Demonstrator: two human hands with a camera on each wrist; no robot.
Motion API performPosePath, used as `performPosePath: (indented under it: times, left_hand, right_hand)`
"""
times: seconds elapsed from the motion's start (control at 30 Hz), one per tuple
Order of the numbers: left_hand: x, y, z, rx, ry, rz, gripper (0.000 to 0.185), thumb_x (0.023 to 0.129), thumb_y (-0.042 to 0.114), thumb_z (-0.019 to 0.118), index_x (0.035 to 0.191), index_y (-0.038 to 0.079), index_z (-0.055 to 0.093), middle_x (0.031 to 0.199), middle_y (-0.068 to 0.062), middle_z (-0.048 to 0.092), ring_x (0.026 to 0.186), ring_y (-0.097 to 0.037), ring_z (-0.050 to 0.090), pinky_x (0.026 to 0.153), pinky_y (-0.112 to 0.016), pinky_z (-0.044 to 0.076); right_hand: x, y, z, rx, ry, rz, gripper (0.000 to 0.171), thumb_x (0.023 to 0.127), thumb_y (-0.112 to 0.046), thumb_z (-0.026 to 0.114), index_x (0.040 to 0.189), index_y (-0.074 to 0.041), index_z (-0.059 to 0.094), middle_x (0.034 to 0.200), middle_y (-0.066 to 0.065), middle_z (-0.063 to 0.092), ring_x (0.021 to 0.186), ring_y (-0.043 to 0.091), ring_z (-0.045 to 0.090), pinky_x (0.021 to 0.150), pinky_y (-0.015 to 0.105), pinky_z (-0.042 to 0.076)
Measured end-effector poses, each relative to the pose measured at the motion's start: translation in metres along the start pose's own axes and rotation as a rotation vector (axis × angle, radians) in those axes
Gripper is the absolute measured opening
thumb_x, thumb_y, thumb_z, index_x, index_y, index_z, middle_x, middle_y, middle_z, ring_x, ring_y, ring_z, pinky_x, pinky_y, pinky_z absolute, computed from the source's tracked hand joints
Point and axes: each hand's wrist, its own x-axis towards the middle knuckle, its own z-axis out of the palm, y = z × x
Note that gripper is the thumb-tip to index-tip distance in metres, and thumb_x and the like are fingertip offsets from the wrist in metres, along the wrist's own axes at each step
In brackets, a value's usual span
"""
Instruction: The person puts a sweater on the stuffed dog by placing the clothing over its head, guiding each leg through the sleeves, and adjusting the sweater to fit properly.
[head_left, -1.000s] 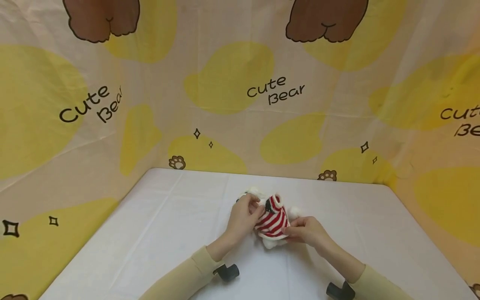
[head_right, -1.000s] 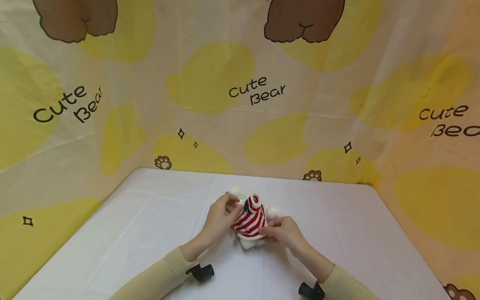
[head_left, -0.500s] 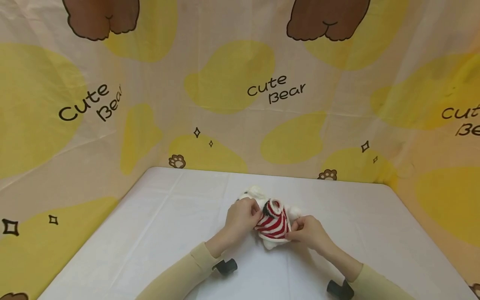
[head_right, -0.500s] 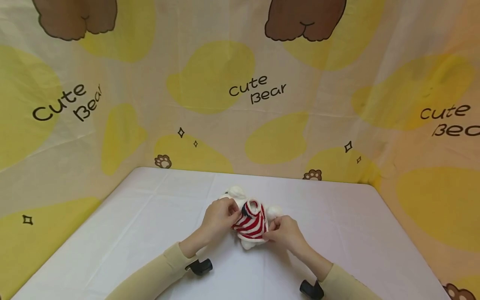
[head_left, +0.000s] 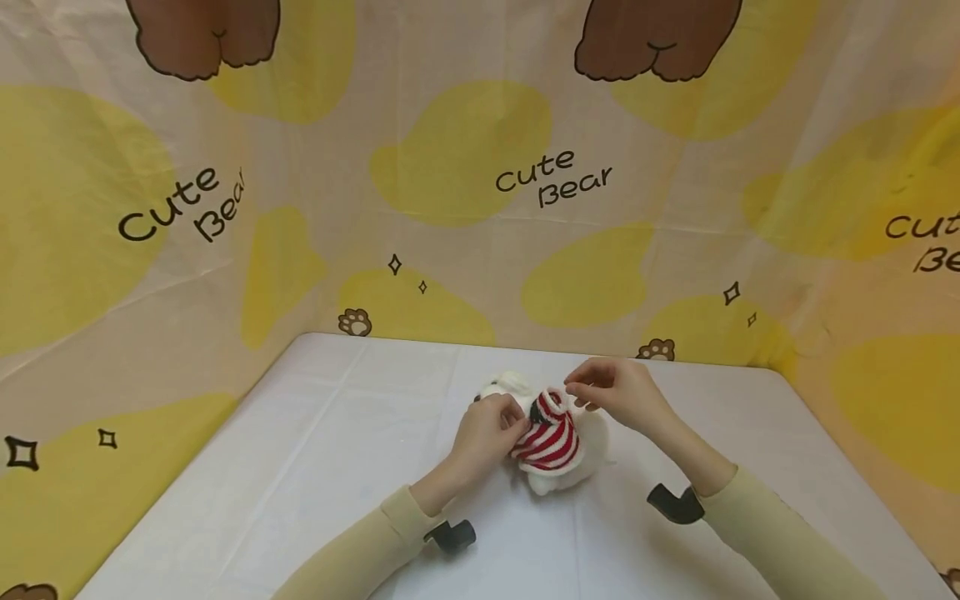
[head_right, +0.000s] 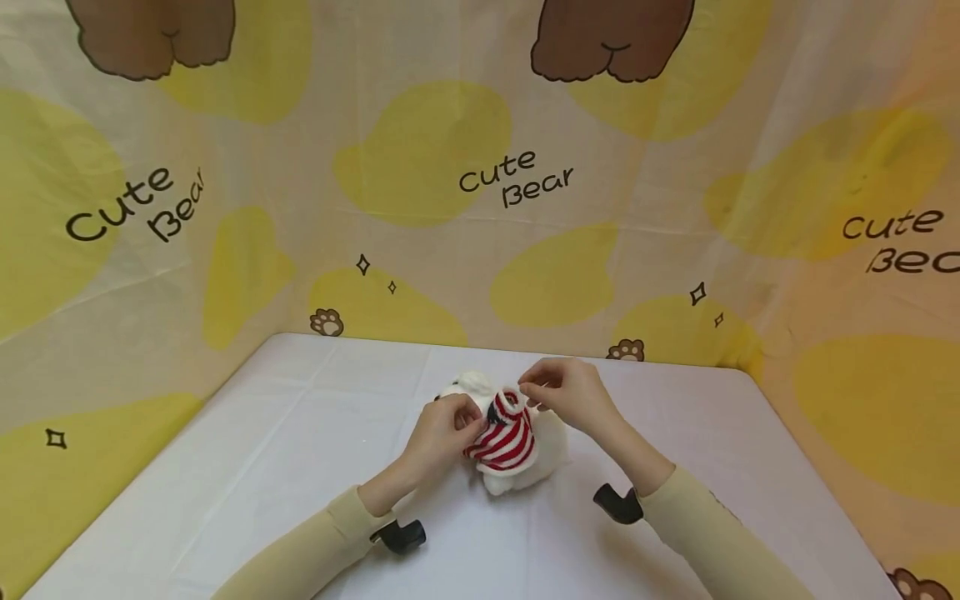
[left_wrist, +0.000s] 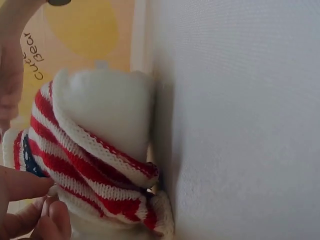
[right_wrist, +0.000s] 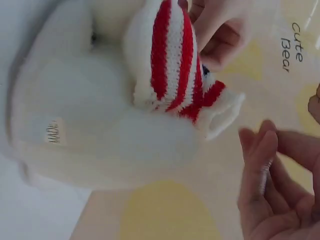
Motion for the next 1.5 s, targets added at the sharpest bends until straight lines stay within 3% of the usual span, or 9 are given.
performPosePath:
  times: [0.17, 0.43, 0.6, 0.8, 1.1, 1.33, 1.5]
  left_hand:
    - [-0.001, 0.001, 0.001, -0.077, -0.002, -0.007, 0.014, 0.083, 0.021, 0.071, 0.081, 0.014, 0.059, 0.069, 0.006, 0.058, 0.053, -0.002, 0.050, 0.047, -0.020, 0.043]
    - [-0.004, 0.003, 0.006, -0.229, -0.107, -0.030, 0.016, 0.080, 0.025, 0.075, 0.080, 0.013, 0.065, 0.068, 0.005, 0.064, 0.057, -0.002, 0.055, 0.052, -0.020, 0.047]
    - [-0.005, 0.003, 0.009, -0.237, -0.106, -0.055, 0.018, 0.080, 0.028, 0.075, 0.082, 0.013, 0.066, 0.073, 0.005, 0.068, 0.061, -0.001, 0.059, 0.057, -0.019, 0.049]
    - [-0.003, 0.004, 0.009, -0.307, -0.113, -0.064, 0.023, 0.078, 0.027, 0.077, 0.087, 0.008, 0.068, 0.079, -0.001, 0.071, 0.068, -0.007, 0.064, 0.061, -0.019, 0.051]
    - [-0.001, 0.002, 0.012, -0.366, -0.119, -0.085, 0.027, 0.075, 0.027, 0.080, 0.089, 0.007, 0.069, 0.080, -0.003, 0.071, 0.070, -0.008, 0.066, 0.063, -0.020, 0.052]
    - [0.000, 0.003, 0.014, -0.403, -0.125, -0.114, 0.027, 0.072, 0.021, 0.081, 0.089, 0.003, 0.068, 0.079, -0.006, 0.071, 0.068, -0.006, 0.065, 0.062, -0.020, 0.053]
    - [0.000, 0.002, 0.015, -0.447, -0.125, -0.122, 0.028, 0.072, 0.017, 0.081, 0.091, 0.002, 0.068, 0.081, -0.007, 0.071, 0.069, -0.008, 0.067, 0.063, -0.020, 0.054]
  right_hand:
    - [0.020, 0.006, 0.006, 0.012, -0.129, 0.054, 0.013, 0.086, -0.016, 0.068, 0.095, -0.007, 0.072, 0.081, 0.005, 0.071, 0.069, 0.016, 0.064, 0.060, 0.029, 0.054]
    - [0.027, 0.013, 0.007, -0.197, -0.184, 0.100, 0.011, 0.082, -0.015, 0.067, 0.084, -0.006, 0.072, 0.068, -0.001, 0.066, 0.058, 0.008, 0.055, 0.056, 0.023, 0.047]
    - [0.030, 0.015, 0.006, -0.253, -0.256, 0.110, 0.009, 0.081, -0.017, 0.068, 0.078, -0.009, 0.072, 0.061, -0.004, 0.061, 0.056, 0.008, 0.052, 0.055, 0.022, 0.044]
    - [0.033, 0.014, 0.008, -0.239, -0.273, 0.135, 0.010, 0.079, -0.012, 0.064, 0.072, -0.009, 0.070, 0.056, -0.005, 0.054, 0.055, 0.008, 0.050, 0.054, 0.022, 0.043]
    - [0.034, 0.016, 0.014, -0.161, -0.298, 0.188, 0.008, 0.077, -0.011, 0.067, 0.077, -0.004, 0.070, 0.059, -0.005, 0.055, 0.056, 0.007, 0.050, 0.054, 0.020, 0.044]
    - [0.035, 0.018, 0.017, -0.116, -0.325, 0.238, 0.010, 0.078, -0.013, 0.067, 0.078, -0.003, 0.071, 0.053, -0.008, 0.048, 0.052, 0.004, 0.043, 0.050, 0.018, 0.038]
    - [0.032, 0.021, 0.021, -0.050, -0.293, 0.318, 0.009, 0.076, -0.014, 0.067, 0.076, -0.006, 0.070, 0.052, -0.009, 0.048, 0.050, 0.003, 0.039, 0.048, 0.017, 0.032]
